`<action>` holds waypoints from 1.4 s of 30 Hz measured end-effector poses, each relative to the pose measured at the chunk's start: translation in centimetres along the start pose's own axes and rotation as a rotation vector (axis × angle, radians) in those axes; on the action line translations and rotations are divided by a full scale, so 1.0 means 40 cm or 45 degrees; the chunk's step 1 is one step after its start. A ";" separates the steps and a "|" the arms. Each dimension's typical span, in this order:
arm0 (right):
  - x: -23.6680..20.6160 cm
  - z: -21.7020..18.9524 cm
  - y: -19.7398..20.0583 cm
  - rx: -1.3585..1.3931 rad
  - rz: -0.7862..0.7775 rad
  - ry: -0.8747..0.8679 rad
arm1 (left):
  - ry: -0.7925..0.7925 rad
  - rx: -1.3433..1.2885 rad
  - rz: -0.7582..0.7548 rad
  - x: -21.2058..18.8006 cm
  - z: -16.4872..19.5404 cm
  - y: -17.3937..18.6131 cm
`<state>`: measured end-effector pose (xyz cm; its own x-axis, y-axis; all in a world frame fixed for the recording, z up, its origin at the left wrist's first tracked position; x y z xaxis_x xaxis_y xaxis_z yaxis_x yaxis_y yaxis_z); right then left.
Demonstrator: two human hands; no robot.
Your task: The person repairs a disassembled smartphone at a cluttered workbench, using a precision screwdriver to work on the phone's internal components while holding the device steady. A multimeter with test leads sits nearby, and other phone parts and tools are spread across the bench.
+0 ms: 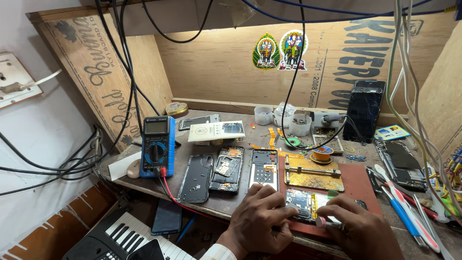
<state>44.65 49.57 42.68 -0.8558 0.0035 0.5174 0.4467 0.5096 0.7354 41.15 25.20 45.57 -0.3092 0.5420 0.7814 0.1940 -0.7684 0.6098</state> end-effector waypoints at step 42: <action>0.031 -0.236 0.691 0.044 -0.105 -0.005 | -0.086 0.021 -0.044 0.497 0.482 0.362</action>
<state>58.40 55.55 67.78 -0.8903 -0.0361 0.4539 0.3654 0.5379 0.7597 55.74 31.41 72.49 -0.2525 0.5900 0.7669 0.1998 -0.7437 0.6380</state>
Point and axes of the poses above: each hand's wrist, its own x-axis towards the middle knuckle, its own y-axis out of the back of the hand, z = x × y, the point moved 2 cm from there along x, towards the middle knuckle, and after that the axes turned 4 degrees about z, right-handed, at the moved point
